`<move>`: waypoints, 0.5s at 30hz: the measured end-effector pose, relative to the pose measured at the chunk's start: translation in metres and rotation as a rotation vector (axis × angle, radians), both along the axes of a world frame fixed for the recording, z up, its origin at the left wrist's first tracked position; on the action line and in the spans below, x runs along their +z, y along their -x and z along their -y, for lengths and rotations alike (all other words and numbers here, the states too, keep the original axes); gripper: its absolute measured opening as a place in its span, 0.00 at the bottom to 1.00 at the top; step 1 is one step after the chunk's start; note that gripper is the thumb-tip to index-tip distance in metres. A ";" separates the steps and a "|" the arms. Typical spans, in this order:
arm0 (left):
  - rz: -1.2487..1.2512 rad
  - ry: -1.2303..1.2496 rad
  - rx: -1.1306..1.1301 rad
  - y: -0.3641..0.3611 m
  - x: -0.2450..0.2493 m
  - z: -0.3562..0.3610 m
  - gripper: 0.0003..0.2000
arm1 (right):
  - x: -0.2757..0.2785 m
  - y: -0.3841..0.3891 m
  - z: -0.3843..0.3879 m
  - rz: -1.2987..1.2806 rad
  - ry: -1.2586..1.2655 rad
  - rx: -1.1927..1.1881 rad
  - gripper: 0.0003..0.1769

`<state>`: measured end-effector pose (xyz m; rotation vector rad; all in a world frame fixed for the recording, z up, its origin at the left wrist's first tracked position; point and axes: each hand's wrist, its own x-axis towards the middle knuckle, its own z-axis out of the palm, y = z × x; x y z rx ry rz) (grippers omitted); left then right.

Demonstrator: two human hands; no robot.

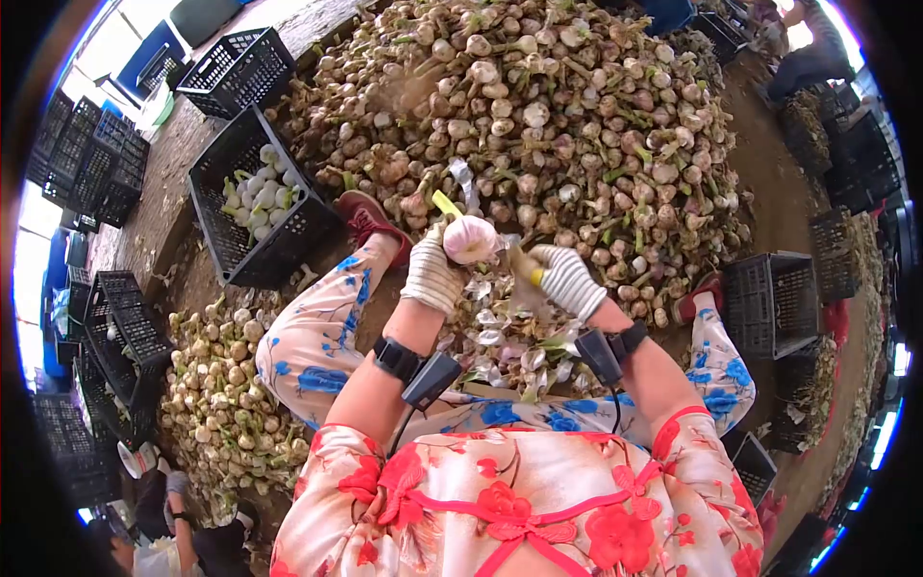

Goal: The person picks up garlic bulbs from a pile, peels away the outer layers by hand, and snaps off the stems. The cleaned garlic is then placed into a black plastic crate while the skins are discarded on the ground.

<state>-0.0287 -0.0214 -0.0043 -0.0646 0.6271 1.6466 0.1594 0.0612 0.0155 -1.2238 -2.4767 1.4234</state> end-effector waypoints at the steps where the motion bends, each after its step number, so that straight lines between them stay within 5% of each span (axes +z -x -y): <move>1: 0.004 0.107 0.033 -0.005 0.004 0.000 0.14 | 0.007 0.003 0.004 -0.194 -0.005 -0.054 0.21; 4: 0.199 -0.200 -0.067 -0.002 -0.011 -0.003 0.14 | 0.050 0.025 0.029 -0.619 -0.109 -0.125 0.21; 5: 0.132 0.073 0.065 -0.014 0.019 -0.002 0.14 | 0.046 0.035 0.035 -0.827 -0.087 -0.160 0.20; 8: 0.222 -0.103 -0.040 0.001 0.009 0.006 0.16 | 0.018 0.032 0.044 -0.592 -0.317 -0.062 0.13; 10: 0.201 -0.127 0.000 0.005 0.016 0.011 0.16 | -0.015 0.022 0.047 -0.040 -0.412 0.325 0.08; 11: 0.187 -0.146 0.038 0.007 0.018 0.013 0.16 | -0.031 0.012 0.048 0.229 -0.262 0.560 0.14; 15: 0.164 -0.385 0.018 0.010 0.029 0.019 0.16 | -0.010 -0.004 0.053 0.164 -0.187 0.513 0.17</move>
